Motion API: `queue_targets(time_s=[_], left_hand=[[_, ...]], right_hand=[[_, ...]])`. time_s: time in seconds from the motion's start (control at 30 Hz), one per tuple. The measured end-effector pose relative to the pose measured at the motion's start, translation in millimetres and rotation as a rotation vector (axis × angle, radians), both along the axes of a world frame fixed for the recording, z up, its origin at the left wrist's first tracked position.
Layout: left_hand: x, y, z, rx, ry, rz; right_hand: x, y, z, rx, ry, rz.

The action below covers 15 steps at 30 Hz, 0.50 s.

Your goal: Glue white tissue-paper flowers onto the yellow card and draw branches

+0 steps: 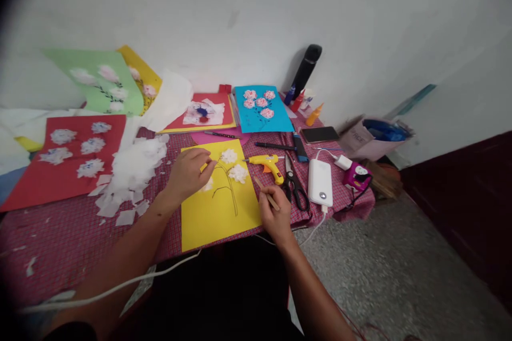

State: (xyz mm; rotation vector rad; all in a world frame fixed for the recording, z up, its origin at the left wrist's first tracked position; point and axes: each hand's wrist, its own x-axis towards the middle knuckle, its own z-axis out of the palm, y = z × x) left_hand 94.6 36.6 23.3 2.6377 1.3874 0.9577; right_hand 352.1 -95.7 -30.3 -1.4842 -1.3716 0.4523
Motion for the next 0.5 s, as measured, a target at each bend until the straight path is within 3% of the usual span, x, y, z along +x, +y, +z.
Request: queue_targets(time_s=[0.13,0.23,0.37,0.5], left_hand=[[-11,10,3.2,-0.024,-0.141,0.08],[-23,-1,11.4,0.013,-0.278,0.106],[-55,-50,19.2,0.041,-0.367,0.204],[-103,-106,3.8,0.052,-0.214,0.28]], right_hand=[[0,2,-2.9,-0.013,-0.011,0.028],[-1,6,-2.7,0.026,-0.085,0.076],[-1,10,-2.1,0.093,-0.197,0.116],[-1,12,-2.6,0.114,-0.249,0.17]])
